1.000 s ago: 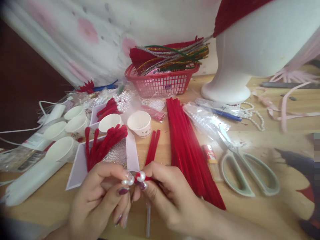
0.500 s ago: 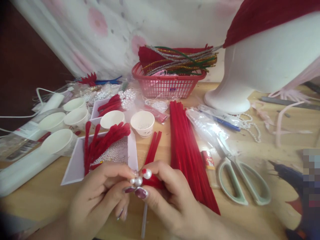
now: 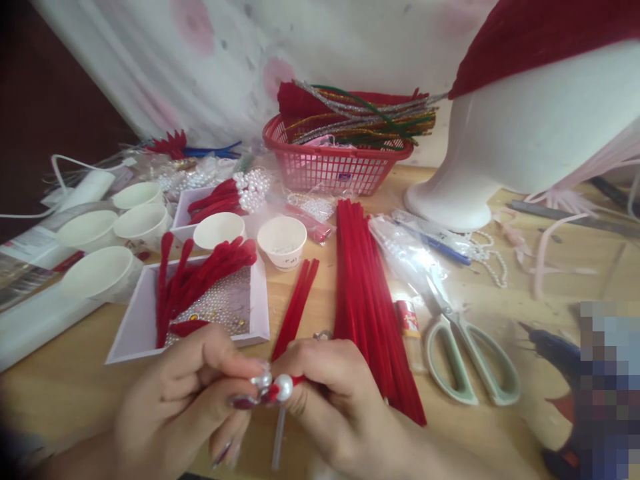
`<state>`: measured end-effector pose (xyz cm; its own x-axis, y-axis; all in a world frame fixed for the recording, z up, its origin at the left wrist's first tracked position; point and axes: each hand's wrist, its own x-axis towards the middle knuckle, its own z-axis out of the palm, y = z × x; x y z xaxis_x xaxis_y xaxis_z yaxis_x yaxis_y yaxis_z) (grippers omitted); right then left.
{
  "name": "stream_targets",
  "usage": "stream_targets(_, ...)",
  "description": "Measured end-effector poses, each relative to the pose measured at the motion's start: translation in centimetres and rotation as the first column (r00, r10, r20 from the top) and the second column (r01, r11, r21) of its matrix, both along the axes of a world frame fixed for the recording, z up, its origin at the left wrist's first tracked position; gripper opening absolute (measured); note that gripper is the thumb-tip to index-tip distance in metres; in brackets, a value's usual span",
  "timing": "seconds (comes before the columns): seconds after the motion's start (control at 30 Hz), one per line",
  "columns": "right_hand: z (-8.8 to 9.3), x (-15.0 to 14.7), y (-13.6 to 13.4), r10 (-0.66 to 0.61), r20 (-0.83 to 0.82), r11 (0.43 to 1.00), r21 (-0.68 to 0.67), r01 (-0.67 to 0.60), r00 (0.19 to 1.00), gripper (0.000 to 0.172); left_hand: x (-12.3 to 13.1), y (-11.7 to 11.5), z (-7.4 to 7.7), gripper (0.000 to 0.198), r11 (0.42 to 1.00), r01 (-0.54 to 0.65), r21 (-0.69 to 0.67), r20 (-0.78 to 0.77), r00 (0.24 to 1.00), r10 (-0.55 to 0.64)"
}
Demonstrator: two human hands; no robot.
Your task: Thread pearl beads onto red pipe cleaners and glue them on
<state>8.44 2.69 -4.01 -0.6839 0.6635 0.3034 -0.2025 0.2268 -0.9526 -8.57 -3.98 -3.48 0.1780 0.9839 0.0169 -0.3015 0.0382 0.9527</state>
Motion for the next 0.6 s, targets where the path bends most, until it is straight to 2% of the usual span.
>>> stream_targets(0.1,0.4,-0.11,-0.05,0.008,0.011,0.99,-0.144,-0.006,1.0,0.036,0.37,0.09,0.35,0.014,1.0,0.03,-0.006,0.111,0.993,-0.029)
stream_targets(0.23,0.43,-0.26,0.08,0.067,0.023,0.913,-0.405,-0.052,0.998,0.04,0.19,0.33,0.95,0.017,0.996,0.085,0.021,0.045,0.995,-0.086)
stream_targets(0.3,0.27,-0.3,0.11,0.068,-0.005,0.876,-0.478,-0.062,0.998,0.038,0.06,0.44,1.03,0.019,0.994,0.104,-0.015,0.054,0.993,-0.103)
stream_targets(0.43,0.0,-0.28,0.1,0.051,-0.025,0.87,-0.49,-0.057,0.998,0.034,0.16,0.53,0.9,0.024,0.985,0.098,-0.141,0.172,0.982,-0.073)
stream_targets(0.6,-0.01,-0.2,0.2,0.106,-0.063,0.871,-0.476,-0.123,0.992,0.039,0.25,0.5,0.83,0.028,0.98,0.136,-0.145,0.152,0.982,-0.114)
